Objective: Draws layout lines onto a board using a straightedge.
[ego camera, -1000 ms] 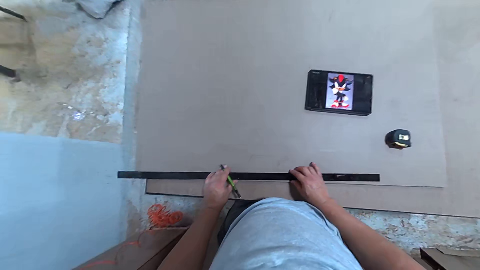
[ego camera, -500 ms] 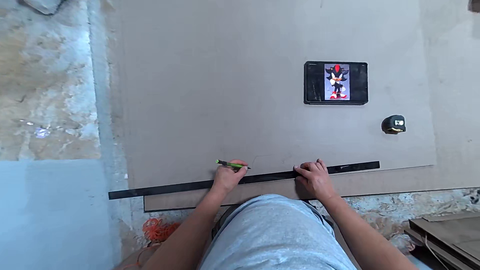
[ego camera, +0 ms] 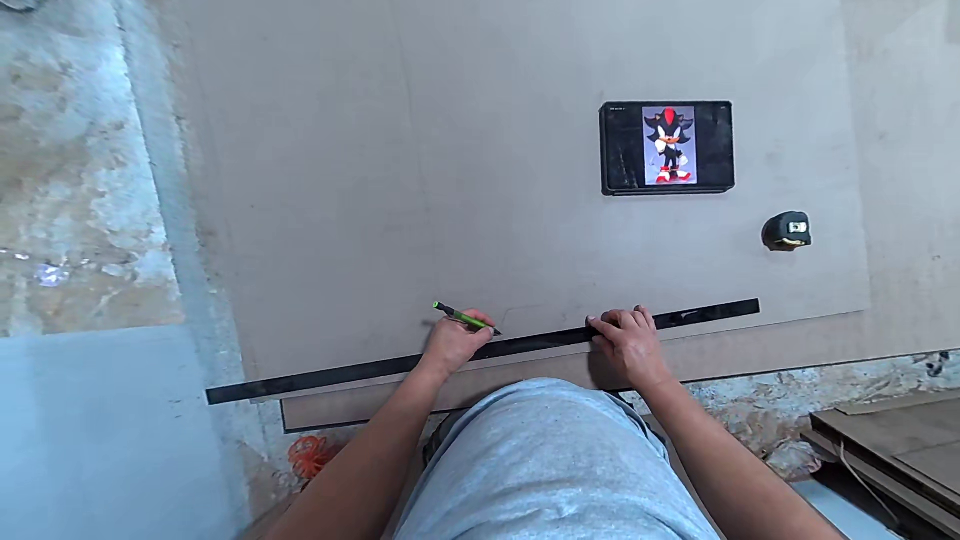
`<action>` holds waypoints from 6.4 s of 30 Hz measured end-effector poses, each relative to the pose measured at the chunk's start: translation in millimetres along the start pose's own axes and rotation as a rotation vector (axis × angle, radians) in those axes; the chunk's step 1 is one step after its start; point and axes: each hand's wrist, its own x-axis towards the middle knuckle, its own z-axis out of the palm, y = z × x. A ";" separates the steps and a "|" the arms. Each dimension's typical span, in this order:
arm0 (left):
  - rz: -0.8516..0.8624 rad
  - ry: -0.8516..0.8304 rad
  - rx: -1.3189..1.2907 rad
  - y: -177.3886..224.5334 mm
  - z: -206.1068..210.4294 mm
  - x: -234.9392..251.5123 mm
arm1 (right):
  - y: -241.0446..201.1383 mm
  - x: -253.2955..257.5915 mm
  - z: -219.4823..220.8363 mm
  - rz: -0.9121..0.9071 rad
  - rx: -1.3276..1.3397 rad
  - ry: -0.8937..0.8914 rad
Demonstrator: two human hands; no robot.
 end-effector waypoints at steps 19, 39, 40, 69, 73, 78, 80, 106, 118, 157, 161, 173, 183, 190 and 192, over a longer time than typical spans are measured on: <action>-0.008 0.019 0.022 -0.9 6.5 -1.7 | -5.7 -4.0 9.1 0.001 -0.044 0.042; 0.048 0.037 0.129 -2.1 11.4 -3.3 | -4.5 -3.7 7.5 0.037 -0.038 0.043; 0.043 0.035 0.139 -2.3 11.6 -2.9 | -4.6 -3.5 6.2 0.041 -0.040 0.035; 0.056 0.055 0.169 -4.0 10.2 -5.4 | -8.6 -4.8 8.1 0.058 -0.005 0.056; 0.049 0.053 0.165 -3.7 10.3 -4.9 | -8.6 -4.7 8.4 0.061 -0.011 0.051; 0.050 0.061 0.159 -3.5 11.2 -5.3 | -8.7 -4.9 8.6 0.059 -0.014 0.062; 0.046 0.056 0.174 -3.8 11.0 -4.9 | -8.8 -5.0 8.0 0.059 -0.016 0.060; 0.046 0.060 0.166 -2.1 10.4 -7.0 | -7.6 -5.2 9.3 0.064 0.008 0.064; 0.049 0.042 0.165 -2.8 10.8 -7.2 | -6.3 -5.6 13.2 0.062 -0.002 0.076; 0.087 0.076 0.156 -5.7 13.8 -7.8 | -10.5 -5.5 8.7 0.090 0.009 0.072; 0.082 0.077 0.170 -6.1 13.5 -7.4 | -10.0 -5.4 10.2 0.090 0.005 0.068; 0.066 0.077 0.162 -2.7 13.3 -9.6 | -9.8 -4.8 10.3 0.091 -0.001 0.071; 0.055 0.054 0.109 -5.0 12.7 -9.5 | -11.8 -4.1 8.5 0.085 0.011 0.055; 0.064 0.053 0.054 -8.4 15.2 -9.1 | -12.2 -4.4 7.8 0.090 0.001 0.052; 0.067 0.044 0.043 -8.3 16.0 -9.0 | -12.2 -4.2 7.7 0.094 -0.001 0.051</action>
